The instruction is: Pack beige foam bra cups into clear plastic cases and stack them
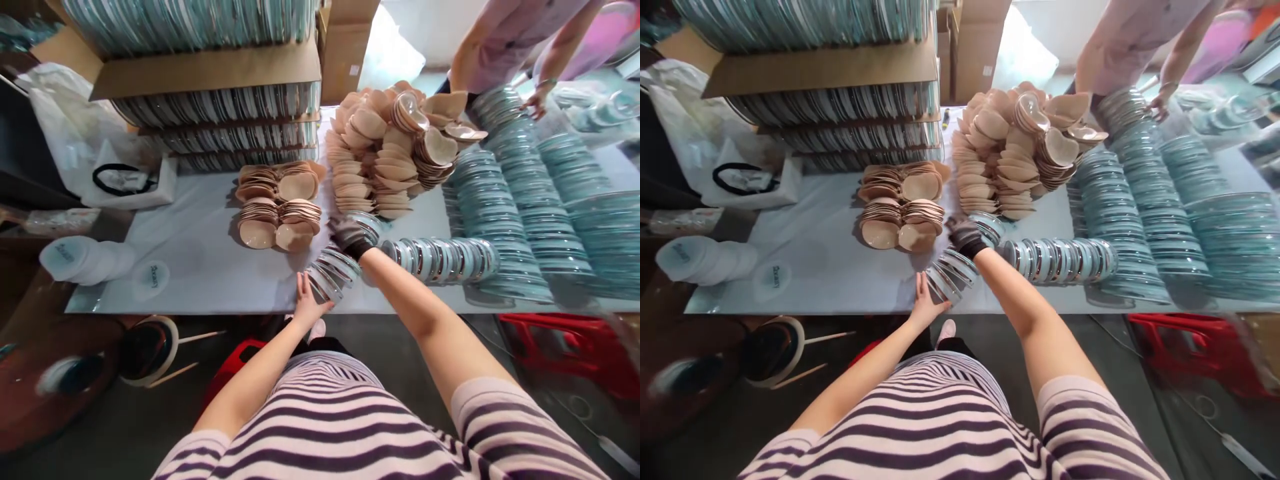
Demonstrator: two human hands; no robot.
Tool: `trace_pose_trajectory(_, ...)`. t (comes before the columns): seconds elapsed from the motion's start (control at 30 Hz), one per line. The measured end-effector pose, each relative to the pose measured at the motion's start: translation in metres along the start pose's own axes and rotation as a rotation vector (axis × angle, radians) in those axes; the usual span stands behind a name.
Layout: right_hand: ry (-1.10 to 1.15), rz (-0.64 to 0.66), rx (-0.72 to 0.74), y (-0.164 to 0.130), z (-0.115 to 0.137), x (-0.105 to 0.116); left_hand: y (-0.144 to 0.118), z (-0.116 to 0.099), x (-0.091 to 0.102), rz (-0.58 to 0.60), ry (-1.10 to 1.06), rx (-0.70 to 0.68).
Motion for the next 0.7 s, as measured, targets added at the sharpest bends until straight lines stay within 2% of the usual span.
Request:
trace_pose_trajectory(0.07, -0.006, -0.109, -0.096, 0.013, -0.042, 0.042, -0.005, 0.004, -0.008, 0.069, -0.261, 0.098)
trace_pose_trajectory(0.13, 0.023, -0.107, -0.247, 0.019, -0.084, 0.061, -0.009, 0.006, -0.017, 0.164, -0.53, 0.22)
trace_pose_trajectory(0.17, 0.05, -0.079, -0.325, 0.019, -0.102, 0.062, -0.011, 0.007, -0.02, 0.214, -0.653, 0.284)
trace_pose_trajectory(0.23, 0.113, 0.0, -0.438, 0.014, -0.126, 0.051, -0.012, 0.007, -0.021, 0.289, -0.848, 0.385)
trace_pose_trajectory(0.33, 0.209, 0.056, -0.463, -0.001, -0.134, 0.024, -0.012, 0.016, -0.009, 0.319, -1.026, 0.465)
trace_pose_trajectory(0.43, 0.298, -0.003, -0.442, -0.025, -0.125, 0.02, -0.011, 0.034, 0.006, 0.315, -1.13, 0.583)
trace_pose_trajectory(0.53, 0.359, -0.133, -0.353, -0.063, -0.095, 0.057, 0.001, 0.039, 0.009, 0.393, -1.195, 0.659)
trace_pose_trajectory(0.63, 0.301, -0.263, -0.094, -0.104, -0.033, 0.112, 0.035, 0.015, 0.002, 0.488, -1.214, 0.601)
trace_pose_trajectory(0.7, 0.133, -0.273, 0.038, -0.121, 0.016, 0.131, 0.066, -0.01, -0.004, 0.475, -1.175, 0.527)
Point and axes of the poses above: each hand's wrist, its own y-axis towards the middle knuckle, its own x-axis out of the back of the hand, z = x × y, the point moved 6 cm from there along y, towards the middle knuckle, and after that the axes turned 15 degrees about y, right-handed, at the moved point
